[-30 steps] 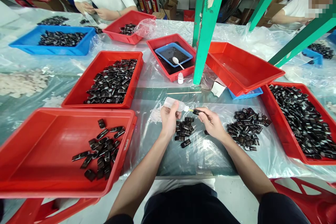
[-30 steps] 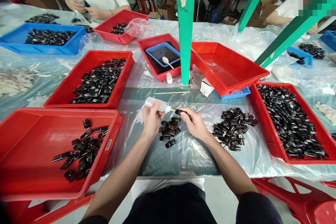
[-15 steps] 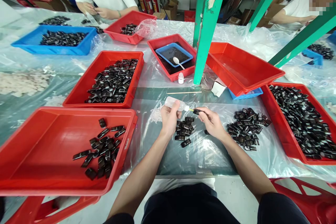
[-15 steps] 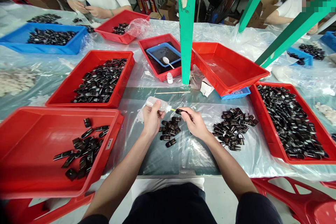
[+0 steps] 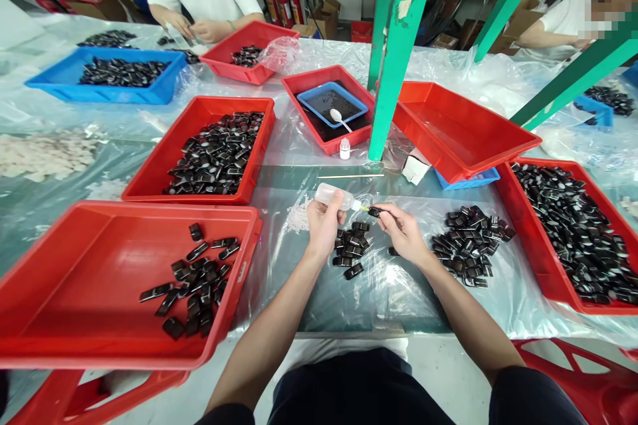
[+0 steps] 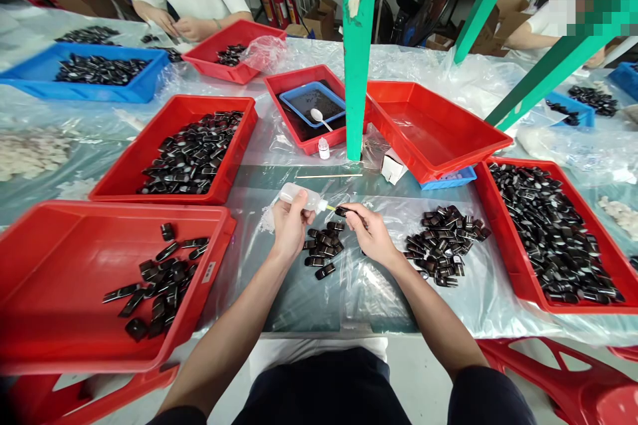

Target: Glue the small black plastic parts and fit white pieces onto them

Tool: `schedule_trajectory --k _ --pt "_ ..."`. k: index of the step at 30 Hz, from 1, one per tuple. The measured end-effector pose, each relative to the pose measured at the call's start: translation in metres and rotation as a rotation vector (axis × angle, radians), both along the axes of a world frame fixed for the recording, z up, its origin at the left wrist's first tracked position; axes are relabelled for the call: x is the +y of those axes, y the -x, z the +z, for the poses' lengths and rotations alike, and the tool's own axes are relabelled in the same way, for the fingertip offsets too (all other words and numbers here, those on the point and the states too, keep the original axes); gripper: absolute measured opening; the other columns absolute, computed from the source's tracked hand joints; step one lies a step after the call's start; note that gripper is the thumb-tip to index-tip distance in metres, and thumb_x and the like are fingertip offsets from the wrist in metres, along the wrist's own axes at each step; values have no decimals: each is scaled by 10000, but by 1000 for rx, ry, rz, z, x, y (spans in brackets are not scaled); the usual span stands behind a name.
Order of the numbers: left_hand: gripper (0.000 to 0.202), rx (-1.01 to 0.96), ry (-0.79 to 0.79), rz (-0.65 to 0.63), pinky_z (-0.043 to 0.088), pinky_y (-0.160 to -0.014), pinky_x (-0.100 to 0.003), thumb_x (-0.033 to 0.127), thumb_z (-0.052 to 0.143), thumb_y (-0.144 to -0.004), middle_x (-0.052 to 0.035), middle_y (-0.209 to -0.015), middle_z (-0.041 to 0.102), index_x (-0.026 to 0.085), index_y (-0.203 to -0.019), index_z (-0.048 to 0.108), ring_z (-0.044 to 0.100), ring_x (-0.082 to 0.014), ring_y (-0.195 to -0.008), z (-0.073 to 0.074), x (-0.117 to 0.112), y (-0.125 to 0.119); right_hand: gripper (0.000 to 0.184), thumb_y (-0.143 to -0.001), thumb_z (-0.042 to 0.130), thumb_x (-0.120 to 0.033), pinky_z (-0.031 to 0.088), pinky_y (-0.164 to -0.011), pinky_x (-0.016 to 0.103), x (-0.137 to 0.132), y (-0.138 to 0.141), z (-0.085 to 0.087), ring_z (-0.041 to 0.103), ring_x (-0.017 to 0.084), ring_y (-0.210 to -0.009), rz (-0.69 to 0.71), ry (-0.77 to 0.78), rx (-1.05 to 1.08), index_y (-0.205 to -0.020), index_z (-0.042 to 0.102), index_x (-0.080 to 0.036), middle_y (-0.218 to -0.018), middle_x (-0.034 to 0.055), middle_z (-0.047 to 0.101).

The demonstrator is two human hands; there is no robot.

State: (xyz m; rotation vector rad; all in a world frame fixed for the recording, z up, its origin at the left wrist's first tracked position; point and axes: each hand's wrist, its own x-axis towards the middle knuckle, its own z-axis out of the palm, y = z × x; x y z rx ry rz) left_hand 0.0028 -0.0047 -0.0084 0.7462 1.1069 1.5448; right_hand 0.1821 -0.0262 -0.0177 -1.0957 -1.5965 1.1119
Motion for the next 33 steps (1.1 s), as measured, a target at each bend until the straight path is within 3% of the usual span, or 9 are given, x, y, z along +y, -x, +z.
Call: schedule_trajectory --k 10,16,21,33 --pt "519 -12 29 -2 307 -424 -213 608 850 -721 54 -484 437 177 -649 570 390 -62 -426 2 -1 0 578 -1064 426 -666 385 -582 288 -1 -1 1 434 135 -605 -4 6 3 -1209 728 -195 -740 4 552" --pt "541 -35 63 10 293 -422 -216 640 835 -724 60 -488 434 183 -666 550 408 -65 -416 5 -1 -1 488 -1029 549 -622 499 -655 303 -2 0 5 547 151 -689 -52 -36 1 -1260 722 -229 -962 63 694" --pt "588 -65 53 4 281 -421 -211 681 836 -695 57 -482 428 188 -636 523 401 -61 -414 5 -1 -2 449 -1002 618 -581 515 -650 318 -2 -1 3 577 156 -706 -83 -52 -3 -1263 726 -232 -1093 93 725" --pt "572 -83 24 -6 267 -418 -211 657 836 -721 54 -490 424 188 -635 519 381 -59 -424 4 -1 -1 378 -1010 639 -510 527 -660 314 -3 -1 2 597 152 -730 -97 -88 -8 -1244 750 -235 -1140 99 738"
